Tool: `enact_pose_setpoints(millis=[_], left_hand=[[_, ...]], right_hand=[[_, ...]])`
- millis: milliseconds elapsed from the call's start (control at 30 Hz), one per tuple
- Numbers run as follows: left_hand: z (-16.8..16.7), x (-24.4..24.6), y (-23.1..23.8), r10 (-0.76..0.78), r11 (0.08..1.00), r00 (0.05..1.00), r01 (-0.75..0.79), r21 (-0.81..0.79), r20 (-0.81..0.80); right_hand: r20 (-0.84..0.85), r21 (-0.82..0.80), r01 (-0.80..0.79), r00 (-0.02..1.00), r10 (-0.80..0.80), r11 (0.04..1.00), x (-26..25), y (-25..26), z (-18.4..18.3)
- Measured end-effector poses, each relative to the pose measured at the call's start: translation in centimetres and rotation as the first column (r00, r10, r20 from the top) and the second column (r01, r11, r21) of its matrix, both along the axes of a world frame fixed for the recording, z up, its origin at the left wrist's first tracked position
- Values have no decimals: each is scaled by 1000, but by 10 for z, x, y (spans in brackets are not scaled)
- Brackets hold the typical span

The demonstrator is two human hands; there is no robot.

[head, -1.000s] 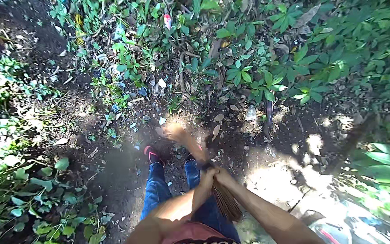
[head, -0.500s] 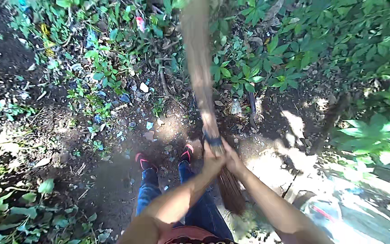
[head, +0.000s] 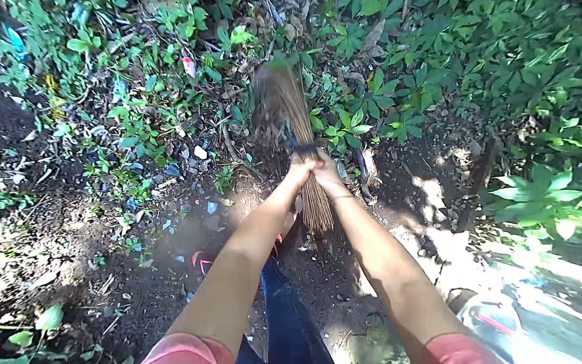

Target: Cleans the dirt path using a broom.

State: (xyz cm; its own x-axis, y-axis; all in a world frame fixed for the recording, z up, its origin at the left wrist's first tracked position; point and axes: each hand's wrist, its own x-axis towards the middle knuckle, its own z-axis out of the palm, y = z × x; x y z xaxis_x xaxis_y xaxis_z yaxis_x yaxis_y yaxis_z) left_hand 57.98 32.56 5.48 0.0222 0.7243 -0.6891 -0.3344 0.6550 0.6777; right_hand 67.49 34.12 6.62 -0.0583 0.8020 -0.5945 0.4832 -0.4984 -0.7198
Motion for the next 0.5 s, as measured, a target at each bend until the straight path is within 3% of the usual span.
enact_pose_setpoints(millis=[100, 200, 267, 367, 433, 500], left_hand=[[-13, 8, -9, 1, 989, 999, 6, 149, -50], [-47, 48, -77, 17, 962, 1000, -10, 272, -24], [-28, 83, -140, 39, 987, 999, -40, 158, 10], [15, 124, -212, 147, 971, 975, -110, -214, 165], [11, 142, -220, 243, 906, 944, -139, -399, 222], [-14, 140, -188, 234, 912, 948, -139, -385, 214]], right_hand=[[-73, 33, 74, 995, -71, 997, 13, -20, -15], [-212, 50, 26, 977, -15, 998, 58, -77, -34], [-272, 39, -33, 961, 43, 999, 101, -132, -31], [-141, -247, -122, 986, 89, 961, 142, -194, 10], [-48, -331, -177, 984, 171, 927, 163, -207, -10], [23, -337, -172, 981, 191, 926, 149, -172, -24]])
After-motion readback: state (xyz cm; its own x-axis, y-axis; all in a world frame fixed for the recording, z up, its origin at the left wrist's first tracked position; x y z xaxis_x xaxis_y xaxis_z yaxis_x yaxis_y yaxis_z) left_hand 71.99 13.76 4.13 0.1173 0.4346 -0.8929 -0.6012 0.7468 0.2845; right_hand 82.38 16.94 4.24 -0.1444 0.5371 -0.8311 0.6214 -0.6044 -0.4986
